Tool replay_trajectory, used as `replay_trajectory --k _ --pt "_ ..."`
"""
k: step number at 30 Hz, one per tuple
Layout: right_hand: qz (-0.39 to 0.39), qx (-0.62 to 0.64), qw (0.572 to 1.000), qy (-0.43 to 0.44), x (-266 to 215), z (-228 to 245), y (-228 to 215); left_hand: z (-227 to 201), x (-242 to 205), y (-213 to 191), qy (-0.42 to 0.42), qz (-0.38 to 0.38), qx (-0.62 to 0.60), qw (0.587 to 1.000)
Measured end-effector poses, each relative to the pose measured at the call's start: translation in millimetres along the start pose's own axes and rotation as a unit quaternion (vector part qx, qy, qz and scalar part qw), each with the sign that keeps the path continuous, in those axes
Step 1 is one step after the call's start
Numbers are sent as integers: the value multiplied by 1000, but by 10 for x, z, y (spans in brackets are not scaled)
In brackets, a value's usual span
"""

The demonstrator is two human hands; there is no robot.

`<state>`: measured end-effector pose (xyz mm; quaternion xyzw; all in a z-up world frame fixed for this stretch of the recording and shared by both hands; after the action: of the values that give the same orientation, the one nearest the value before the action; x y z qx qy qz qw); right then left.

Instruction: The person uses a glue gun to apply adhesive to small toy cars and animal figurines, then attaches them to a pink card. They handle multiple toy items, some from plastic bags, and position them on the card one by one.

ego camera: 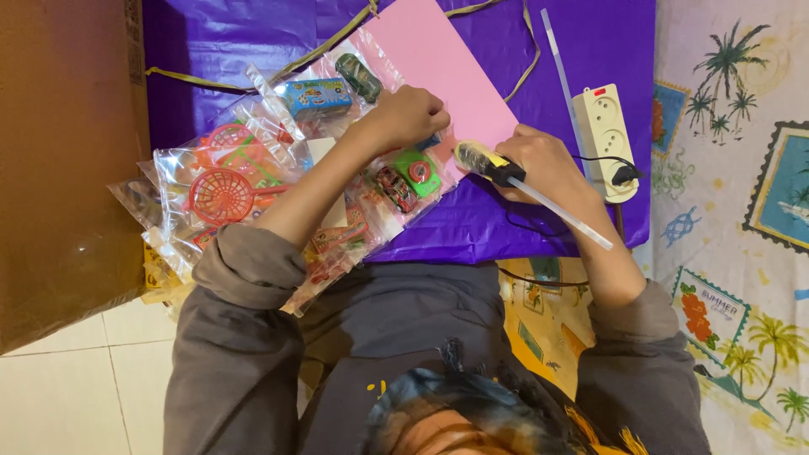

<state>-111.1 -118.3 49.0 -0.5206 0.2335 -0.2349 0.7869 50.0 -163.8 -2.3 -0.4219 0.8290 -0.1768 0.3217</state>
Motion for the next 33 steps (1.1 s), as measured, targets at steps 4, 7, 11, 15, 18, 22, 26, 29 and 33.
replay_trajectory --k 4,7,11,15,18,22,26,29,33 --pt "-8 41 998 43 -87 -77 -193 35 80 220 -15 -31 103 994" --pt "-83 136 987 29 -202 -212 -391 -96 34 444 1 -82 207 975" --pt "-136 187 972 32 -286 -370 -443 -375 -169 593 36 -219 317 922" --pt "-149 189 971 15 -220 -178 -496 -428 -205 724 4 -240 368 898" --pt "-169 202 965 14 -190 -84 -559 -540 -291 722 3 -242 393 887" --pt "-185 209 960 19 -187 -159 -503 -643 -394 750 -5 -268 403 875" --pt "-212 220 952 33 -217 -277 -434 -703 -457 784 -38 -243 433 867" --pt "-229 228 946 29 -201 -238 -454 -698 -465 810 -39 -240 438 865" --pt "-236 240 941 28 -196 -272 -364 -698 -465 831 -31 -253 441 860"
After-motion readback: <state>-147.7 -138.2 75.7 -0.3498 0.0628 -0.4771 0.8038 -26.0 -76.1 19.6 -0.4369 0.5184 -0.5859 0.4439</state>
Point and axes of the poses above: each hand's wrist, its own x-axis towards the middle knuckle, its own y-axis out of the palm, z = x × y, the point moved 10 cm from there along x, towards the middle knuckle, and after that the axes turned 4 degrees about z, right-handed, at the moved point
